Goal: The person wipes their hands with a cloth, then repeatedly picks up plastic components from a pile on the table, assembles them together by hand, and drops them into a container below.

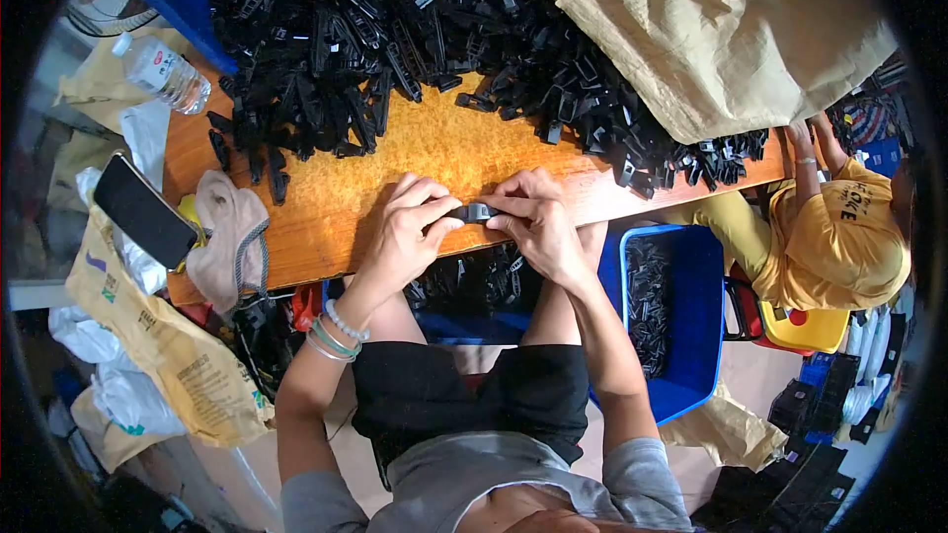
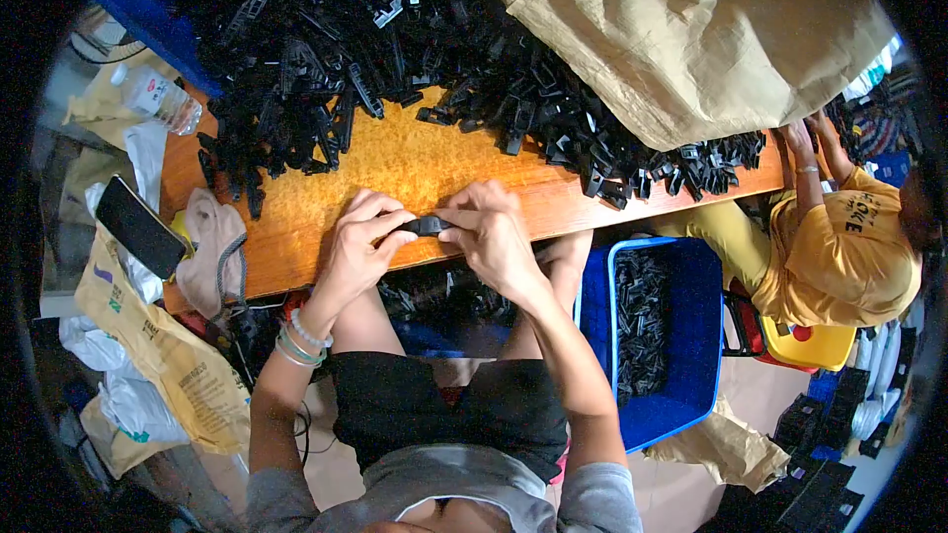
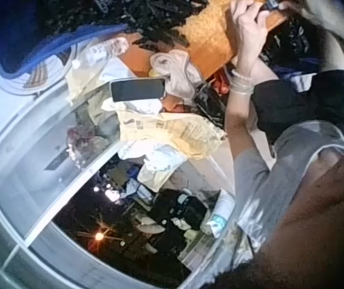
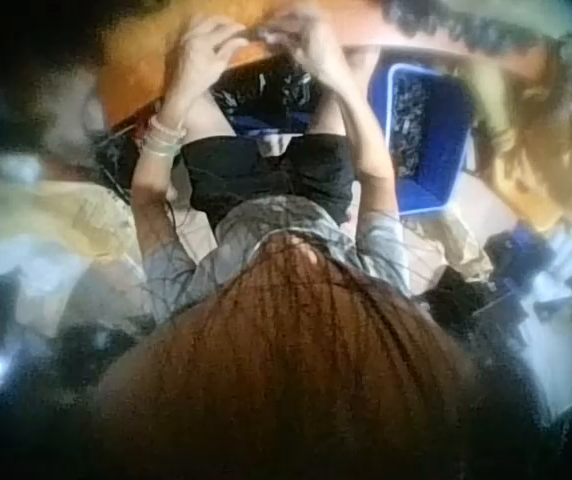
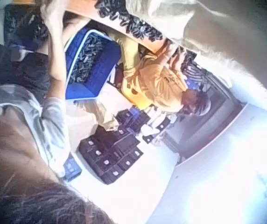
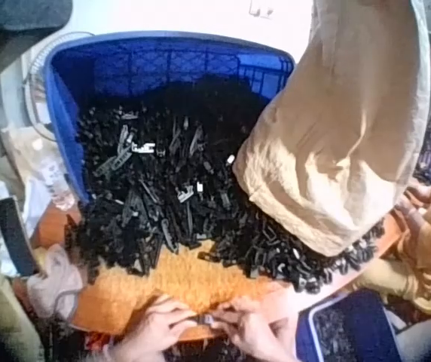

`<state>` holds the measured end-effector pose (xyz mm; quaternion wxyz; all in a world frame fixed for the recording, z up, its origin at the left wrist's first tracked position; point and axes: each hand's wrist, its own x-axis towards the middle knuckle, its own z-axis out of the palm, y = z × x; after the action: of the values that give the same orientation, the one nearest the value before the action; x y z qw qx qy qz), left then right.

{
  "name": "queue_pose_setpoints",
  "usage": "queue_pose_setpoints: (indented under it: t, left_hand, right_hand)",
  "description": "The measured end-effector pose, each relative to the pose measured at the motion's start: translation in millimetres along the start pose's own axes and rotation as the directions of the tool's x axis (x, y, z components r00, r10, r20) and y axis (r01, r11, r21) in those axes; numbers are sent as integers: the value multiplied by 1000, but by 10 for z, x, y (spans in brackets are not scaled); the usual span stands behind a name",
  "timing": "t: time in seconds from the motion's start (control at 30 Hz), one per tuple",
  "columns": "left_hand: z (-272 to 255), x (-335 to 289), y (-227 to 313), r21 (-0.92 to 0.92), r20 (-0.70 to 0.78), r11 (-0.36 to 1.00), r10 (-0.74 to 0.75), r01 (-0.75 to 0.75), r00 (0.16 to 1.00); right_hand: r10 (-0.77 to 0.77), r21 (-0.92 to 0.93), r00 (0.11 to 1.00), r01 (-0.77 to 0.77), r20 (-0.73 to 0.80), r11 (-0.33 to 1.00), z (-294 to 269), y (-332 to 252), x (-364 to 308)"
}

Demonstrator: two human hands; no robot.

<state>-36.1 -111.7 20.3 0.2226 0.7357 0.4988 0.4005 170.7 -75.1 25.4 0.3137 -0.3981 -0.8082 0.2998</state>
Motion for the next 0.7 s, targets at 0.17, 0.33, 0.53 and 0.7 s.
queue_pose_setpoints:
  t: [0.17, 0.33, 0.53, 0.7]
  left_hand:
    - [14, -1, 26, 23, -16, 999, 30, -30, 999]
    - [-435, -3, -81, 59, -96, 998, 13, -7, 995]
    - [-757, 115, -471, 785, -36, 613, 197, -95, 980]
    - [-750, 189, -526, 829, 85, 519, 253, -209, 964]
  right_hand:
    - [-26, -176, 994, 7, -105, 984, 51, -106, -124]
    - [123, 169, 986, -141, 115, 975, -13, -309, -481]
    - [258, 0, 925, -269, -279, 963, -232, -8, -712]
    - [50, -400, 770, -385, -636, 832, -689, 435, -655]
